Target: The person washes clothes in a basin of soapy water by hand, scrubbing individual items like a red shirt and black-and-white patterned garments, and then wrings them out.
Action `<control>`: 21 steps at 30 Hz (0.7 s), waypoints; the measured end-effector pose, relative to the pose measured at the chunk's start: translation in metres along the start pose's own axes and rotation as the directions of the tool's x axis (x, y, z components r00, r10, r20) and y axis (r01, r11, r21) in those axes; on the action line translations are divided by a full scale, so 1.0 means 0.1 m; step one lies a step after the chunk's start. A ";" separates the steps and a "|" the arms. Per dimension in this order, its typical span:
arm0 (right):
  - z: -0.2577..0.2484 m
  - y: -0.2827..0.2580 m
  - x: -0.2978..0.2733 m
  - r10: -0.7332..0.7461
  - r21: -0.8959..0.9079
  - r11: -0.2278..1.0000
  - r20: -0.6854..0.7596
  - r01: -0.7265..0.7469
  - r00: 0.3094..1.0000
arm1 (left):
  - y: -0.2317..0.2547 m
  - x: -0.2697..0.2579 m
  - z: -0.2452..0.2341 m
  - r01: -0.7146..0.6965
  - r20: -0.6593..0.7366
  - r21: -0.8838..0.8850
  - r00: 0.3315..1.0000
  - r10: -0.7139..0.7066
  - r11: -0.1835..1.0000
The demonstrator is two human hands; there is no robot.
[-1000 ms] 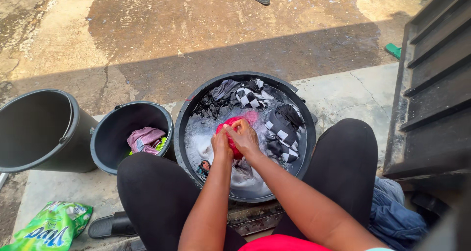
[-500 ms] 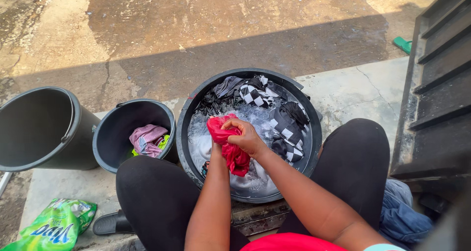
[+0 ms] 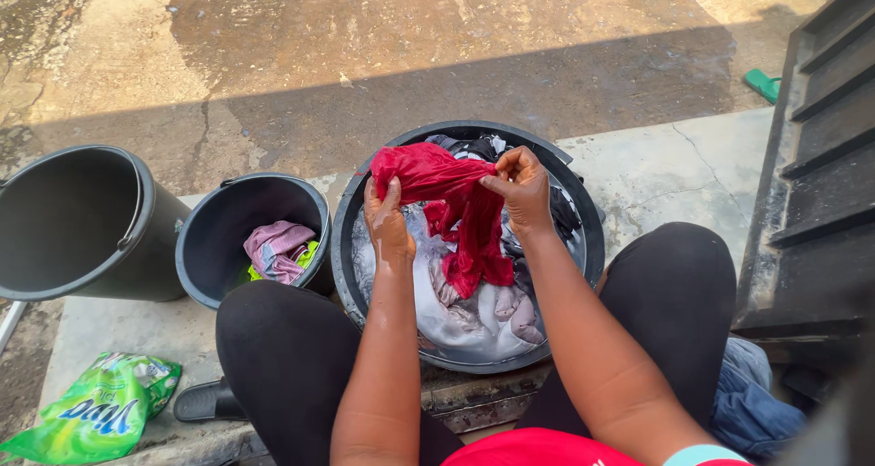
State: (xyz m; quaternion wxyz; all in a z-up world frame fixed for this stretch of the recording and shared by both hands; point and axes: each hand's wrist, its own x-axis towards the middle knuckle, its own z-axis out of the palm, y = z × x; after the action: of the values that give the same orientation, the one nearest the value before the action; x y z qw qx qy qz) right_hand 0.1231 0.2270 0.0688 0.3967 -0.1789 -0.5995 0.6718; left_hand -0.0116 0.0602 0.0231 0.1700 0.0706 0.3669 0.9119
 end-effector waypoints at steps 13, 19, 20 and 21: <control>-0.08 0.66 -0.31 0.448 -0.146 0.894 0.255 -0.424 0.857 | -0.75 -0.15 -1.00 0.202 -0.233 -0.170 0.943 -0.238 0.964; 0.12 1.60 -0.74 0.249 -0.321 0.934 0.270 -0.157 0.930 | -0.40 -0.26 -0.77 0.297 0.023 -0.329 0.952 -0.307 0.896; 0.11 1.56 -0.67 0.364 -0.244 0.917 0.180 -0.317 0.914 | -0.35 -0.27 -0.75 0.316 0.042 -0.320 0.947 -0.319 0.893; 0.14 1.47 -0.60 0.481 -0.151 0.873 0.103 -0.464 0.871 | -0.34 -0.27 -0.76 0.294 0.038 -0.267 0.955 -0.295 0.918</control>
State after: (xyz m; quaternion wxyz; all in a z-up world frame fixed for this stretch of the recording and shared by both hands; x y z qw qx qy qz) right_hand 0.1035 0.1775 -0.0812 0.1664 -0.2974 -0.6030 0.7212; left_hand 0.0028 0.0238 -0.0553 0.3129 -0.0105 0.2460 0.9173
